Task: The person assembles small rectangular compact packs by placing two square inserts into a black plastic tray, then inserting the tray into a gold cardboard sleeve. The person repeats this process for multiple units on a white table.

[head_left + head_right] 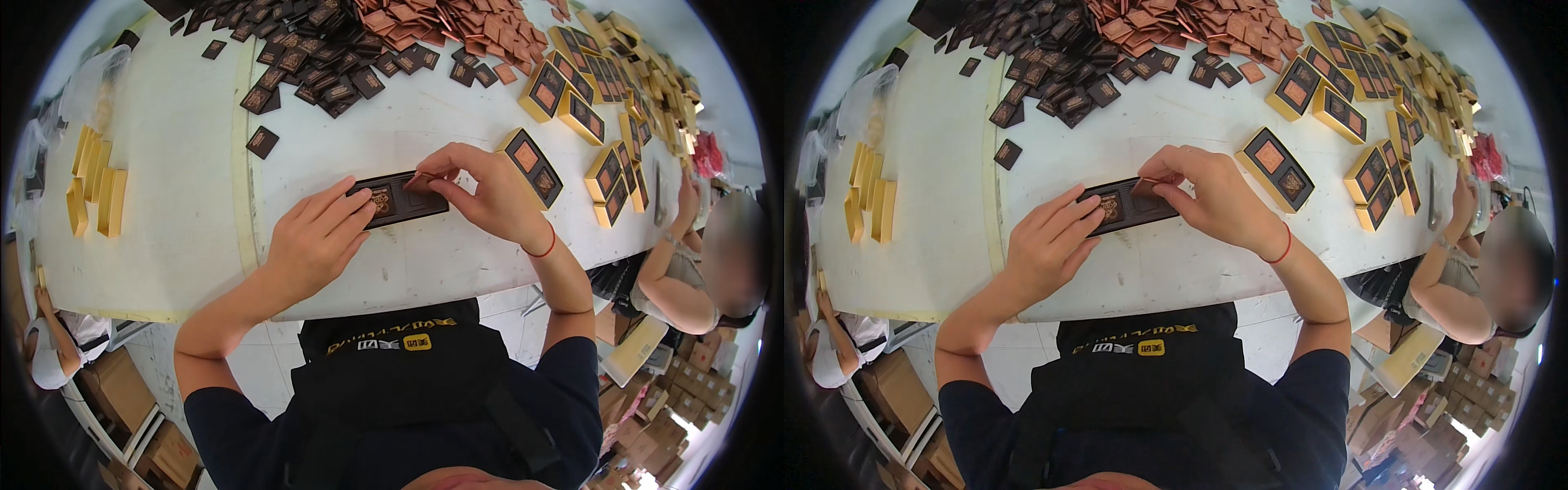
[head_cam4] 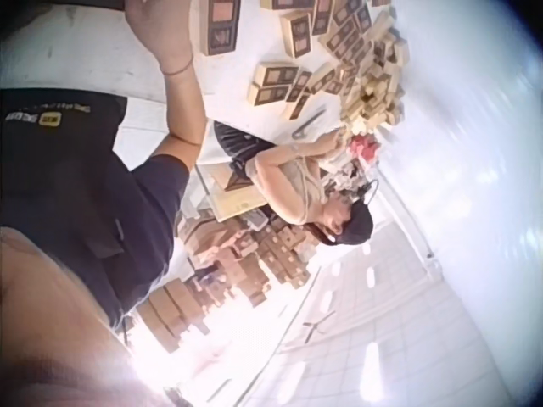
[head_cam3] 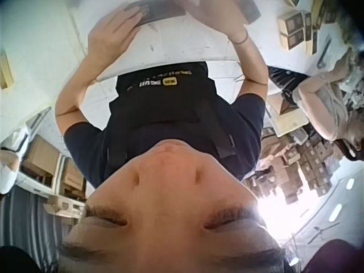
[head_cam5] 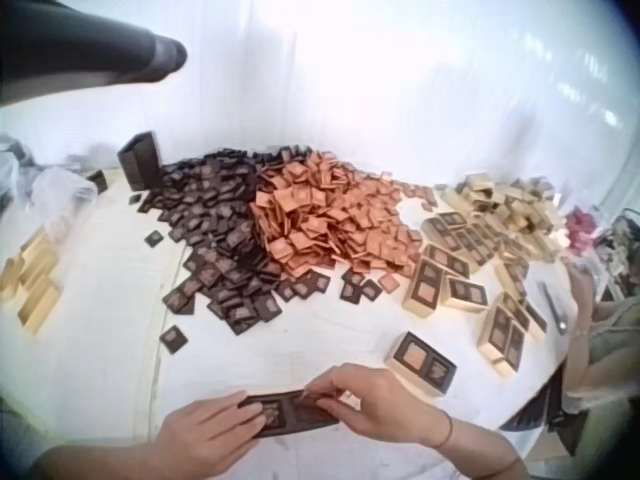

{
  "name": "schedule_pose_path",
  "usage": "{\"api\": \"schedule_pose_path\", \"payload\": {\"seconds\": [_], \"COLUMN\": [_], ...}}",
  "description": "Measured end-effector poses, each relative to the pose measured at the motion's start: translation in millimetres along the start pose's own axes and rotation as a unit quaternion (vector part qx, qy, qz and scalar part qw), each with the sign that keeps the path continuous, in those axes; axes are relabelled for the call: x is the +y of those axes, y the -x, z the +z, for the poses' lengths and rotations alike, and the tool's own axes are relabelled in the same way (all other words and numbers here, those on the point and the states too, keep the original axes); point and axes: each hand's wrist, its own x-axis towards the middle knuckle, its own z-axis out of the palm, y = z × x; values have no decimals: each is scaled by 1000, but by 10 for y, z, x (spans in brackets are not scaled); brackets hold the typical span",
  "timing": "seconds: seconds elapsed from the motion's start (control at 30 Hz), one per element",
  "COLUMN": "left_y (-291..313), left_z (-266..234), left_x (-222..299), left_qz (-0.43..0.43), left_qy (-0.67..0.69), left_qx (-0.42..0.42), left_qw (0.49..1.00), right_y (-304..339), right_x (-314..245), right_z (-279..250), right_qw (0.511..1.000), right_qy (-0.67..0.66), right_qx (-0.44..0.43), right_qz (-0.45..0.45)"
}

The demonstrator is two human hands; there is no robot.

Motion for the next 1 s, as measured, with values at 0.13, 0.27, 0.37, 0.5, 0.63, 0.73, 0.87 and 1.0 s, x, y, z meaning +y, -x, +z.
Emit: {"api": "schedule_pose_path", "payload": {"seconds": [0.13, 0.27, 0.37, 0.5, 0.63, 0.73, 0.87, 1.0], "left_y": [5, -2, -12, 42, -140, -216, -222, -231], "left_z": [16, 11, 24, -93, -658, -996, -1158, -1200], "left_x": [-29, -24, -23, -144, -1001, -2293, -3666, -4680], "left_qz": [13, -1, 5, -2, -101, -227, -315, -414], "left_qy": [-1, 14, 17, 77, -12, -101, -164, -343], "left_qx": [6, -2, 2, 9, 114, 178, 157, 146], "left_qw": [1000, 1000, 1000, 997, 988, 952, 922, 830], "right_y": [-22, 72, 179, 508, 860, 1037, 1101, 878], "right_x": [-71, 36, 162, 168, 161, 186, 444, 346], "right_z": [35, 136, 272, 445, 623, 520, 469, 518], "right_qw": [998, 998, 965, 949, 953, 925, 869, 852], "right_qy": [60, 58, 182, 259, 270, 307, 370, 378], "right_qx": [9, -7, 76, 92, 128, 216, 315, 332], "right_qz": [-14, -13, -173, -152, -52, 58, 98, 145]}}
